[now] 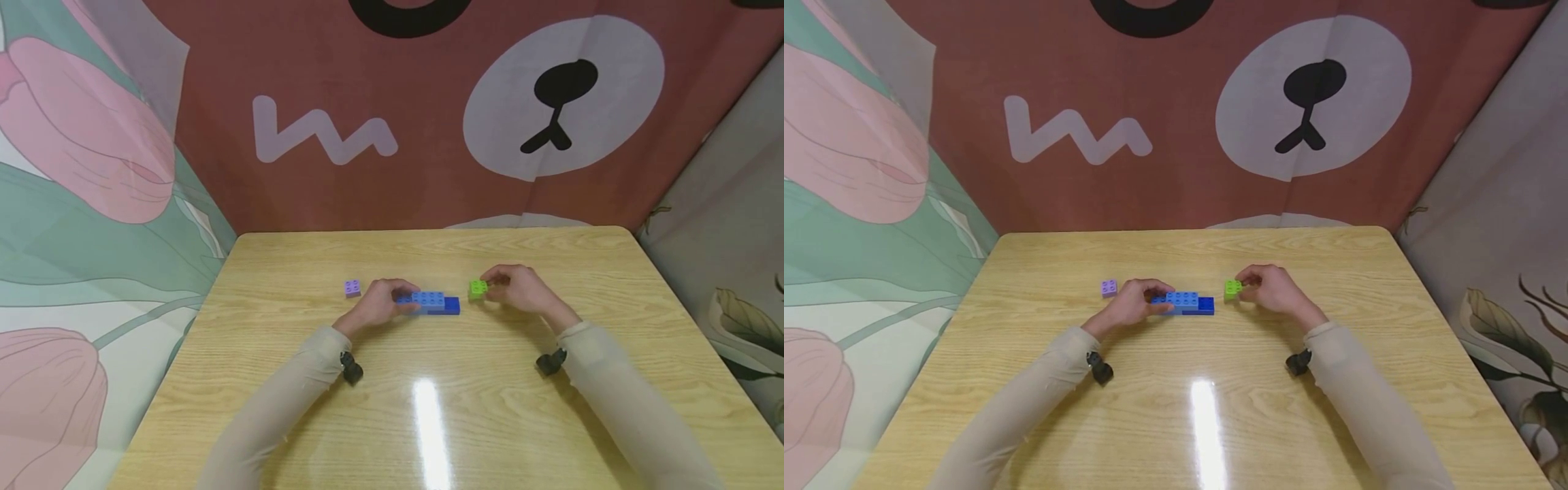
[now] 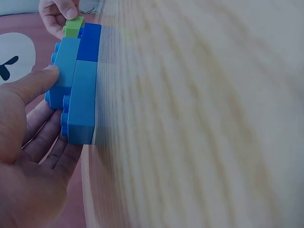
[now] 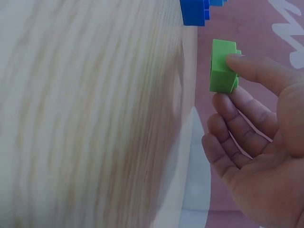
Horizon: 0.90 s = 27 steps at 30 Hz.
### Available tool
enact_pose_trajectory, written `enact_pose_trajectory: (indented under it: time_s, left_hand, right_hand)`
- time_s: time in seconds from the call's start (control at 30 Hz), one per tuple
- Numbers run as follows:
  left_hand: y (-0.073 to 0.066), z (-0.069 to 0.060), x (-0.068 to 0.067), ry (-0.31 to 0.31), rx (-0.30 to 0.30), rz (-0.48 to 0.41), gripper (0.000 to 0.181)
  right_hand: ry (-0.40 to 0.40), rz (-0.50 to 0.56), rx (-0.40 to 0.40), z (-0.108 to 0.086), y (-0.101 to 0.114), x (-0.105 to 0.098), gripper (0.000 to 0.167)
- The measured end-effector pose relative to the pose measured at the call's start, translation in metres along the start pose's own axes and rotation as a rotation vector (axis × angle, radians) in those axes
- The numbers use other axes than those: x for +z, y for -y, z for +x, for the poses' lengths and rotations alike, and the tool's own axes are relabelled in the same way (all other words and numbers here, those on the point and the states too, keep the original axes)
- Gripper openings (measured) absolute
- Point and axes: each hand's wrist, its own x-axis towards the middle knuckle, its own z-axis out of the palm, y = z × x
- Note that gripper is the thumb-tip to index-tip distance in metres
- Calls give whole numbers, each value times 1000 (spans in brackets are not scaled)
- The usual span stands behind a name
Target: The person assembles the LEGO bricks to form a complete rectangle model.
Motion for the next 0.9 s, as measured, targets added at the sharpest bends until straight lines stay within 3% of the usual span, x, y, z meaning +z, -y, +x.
enact_pose_trajectory:
  time_s: [0.9]
  left_hand:
    - [1, 0, 0, -3, 2, 4, 37]
  right_hand:
    - [43, 37, -31, 1, 23, 17, 30]
